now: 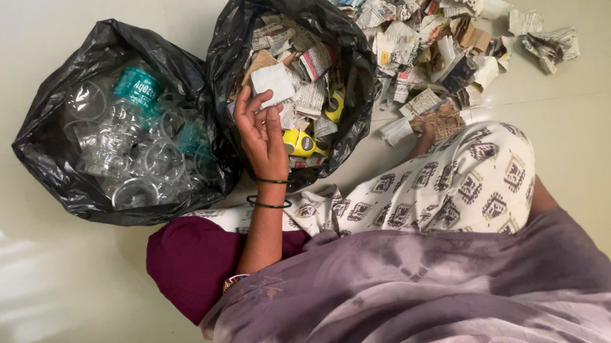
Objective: The person sits on the floor and sorts through a pile of mixed waste, separating plastic cups into one black bag and paper or cardboard pieces into another. The person repeatedly picks up items, inspects them, and places them into the appropriate bag.
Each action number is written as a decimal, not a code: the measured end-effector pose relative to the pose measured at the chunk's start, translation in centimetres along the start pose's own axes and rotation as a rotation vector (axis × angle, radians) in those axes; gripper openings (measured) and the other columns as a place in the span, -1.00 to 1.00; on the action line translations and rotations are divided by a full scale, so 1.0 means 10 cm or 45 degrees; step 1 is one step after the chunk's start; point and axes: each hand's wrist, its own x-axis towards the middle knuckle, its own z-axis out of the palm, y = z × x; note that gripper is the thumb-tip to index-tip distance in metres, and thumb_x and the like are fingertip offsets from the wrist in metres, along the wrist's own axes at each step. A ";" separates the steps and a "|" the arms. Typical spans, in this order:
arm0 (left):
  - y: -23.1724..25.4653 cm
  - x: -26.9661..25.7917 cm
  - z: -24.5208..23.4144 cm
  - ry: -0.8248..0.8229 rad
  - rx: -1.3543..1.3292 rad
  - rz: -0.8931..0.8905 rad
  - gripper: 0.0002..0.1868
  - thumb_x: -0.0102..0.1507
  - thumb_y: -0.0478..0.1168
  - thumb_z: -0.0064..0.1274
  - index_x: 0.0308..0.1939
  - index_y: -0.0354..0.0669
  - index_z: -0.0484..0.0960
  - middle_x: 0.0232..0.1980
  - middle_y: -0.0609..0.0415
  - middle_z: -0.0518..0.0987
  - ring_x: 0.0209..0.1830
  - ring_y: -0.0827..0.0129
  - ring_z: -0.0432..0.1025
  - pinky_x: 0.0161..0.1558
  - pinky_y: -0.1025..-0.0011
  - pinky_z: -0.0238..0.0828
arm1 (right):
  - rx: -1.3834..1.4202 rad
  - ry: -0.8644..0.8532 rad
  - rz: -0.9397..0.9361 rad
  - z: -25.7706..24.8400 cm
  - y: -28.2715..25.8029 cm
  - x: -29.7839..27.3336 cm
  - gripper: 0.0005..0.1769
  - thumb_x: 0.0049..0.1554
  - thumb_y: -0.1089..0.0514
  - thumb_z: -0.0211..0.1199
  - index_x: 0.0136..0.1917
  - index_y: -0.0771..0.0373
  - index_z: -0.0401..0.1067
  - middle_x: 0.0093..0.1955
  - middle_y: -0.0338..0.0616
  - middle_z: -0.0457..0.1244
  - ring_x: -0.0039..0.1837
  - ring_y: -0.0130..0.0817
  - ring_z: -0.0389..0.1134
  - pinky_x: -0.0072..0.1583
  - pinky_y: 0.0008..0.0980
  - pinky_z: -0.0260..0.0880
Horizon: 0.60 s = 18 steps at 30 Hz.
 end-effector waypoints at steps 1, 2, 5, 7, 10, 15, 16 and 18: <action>0.00 -0.01 -0.01 0.000 -0.002 -0.001 -0.40 0.52 -0.11 -0.08 0.56 -0.21 0.07 0.30 -0.15 0.48 0.13 0.29 0.52 0.28 0.30 0.47 | 0.037 0.003 -0.026 0.05 -0.04 0.03 -0.71 0.23 0.19 0.30 0.20 0.27 0.43 0.01 0.00 0.39 -0.05 -0.31 0.41 -0.06 -0.32 0.45; -0.01 0.00 -0.02 0.001 -0.006 0.000 -0.39 0.52 -0.11 -0.08 0.56 -0.21 0.07 0.30 -0.15 0.47 0.13 0.29 0.52 0.28 0.30 0.46 | 0.088 0.003 -0.059 0.07 -0.09 0.08 -0.74 0.23 0.19 0.30 0.18 0.27 0.44 0.00 -0.01 0.39 -0.06 -0.33 0.41 -0.07 -0.33 0.45; -0.05 0.01 -0.03 0.002 -0.018 0.009 -0.39 0.53 -0.10 -0.08 0.57 -0.22 0.07 0.31 -0.15 0.47 0.13 0.29 0.50 0.30 0.28 0.48 | 0.359 0.012 -0.216 -0.16 -0.17 0.19 -0.81 0.25 0.21 0.29 0.12 0.28 0.49 -0.03 -0.05 0.39 -0.10 -0.39 0.40 -0.09 -0.38 0.46; -0.07 0.00 -0.04 0.003 -0.014 -0.017 -0.39 0.52 -0.10 -0.09 0.56 -0.22 0.06 0.30 -0.14 0.47 0.12 0.30 0.52 0.28 0.29 0.47 | 0.474 0.297 -0.436 -0.39 -0.20 0.29 -0.86 0.25 0.22 0.29 0.08 0.29 0.52 -0.05 -0.08 0.40 -0.13 -0.43 0.40 -0.10 -0.41 0.46; -0.10 0.02 -0.02 0.000 -0.029 -0.038 -0.39 0.51 -0.11 -0.07 0.56 -0.23 0.07 0.30 -0.15 0.48 0.11 0.30 0.51 0.28 0.30 0.46 | 0.113 1.002 -0.486 -0.75 -0.21 0.44 -0.81 0.28 0.20 0.35 0.13 0.32 0.55 0.12 0.13 0.38 0.02 -0.27 0.45 0.08 -0.34 0.50; -0.13 0.02 0.02 -0.010 0.006 -0.047 -0.40 0.52 -0.14 -0.05 0.55 -0.24 0.08 0.28 -0.14 0.50 0.10 0.31 0.53 0.27 0.34 0.45 | -0.595 1.234 -0.541 -1.31 -0.15 0.77 -0.22 0.08 0.00 0.44 0.46 0.44 0.40 0.43 0.58 0.10 0.35 0.43 0.12 0.33 0.17 0.18; -0.13 0.02 0.03 -0.009 0.025 -0.046 -0.40 0.52 -0.15 -0.05 0.55 -0.24 0.08 0.28 -0.13 0.50 0.10 0.31 0.53 0.27 0.35 0.44 | -0.598 1.120 -0.440 -1.35 -0.19 0.87 -0.16 0.08 -0.07 0.41 0.49 0.43 0.35 0.43 0.61 0.07 0.38 0.47 0.06 0.37 0.24 0.08; -0.14 0.03 0.05 -0.009 0.052 -0.049 -0.40 0.51 -0.15 -0.05 0.55 -0.24 0.08 0.27 -0.13 0.51 0.09 0.32 0.53 0.26 0.36 0.45 | -0.359 0.827 -0.242 -1.34 -0.16 0.99 -0.09 0.07 -0.22 0.32 0.52 0.34 0.24 0.45 0.52 0.06 0.43 0.35 0.09 0.44 0.13 0.07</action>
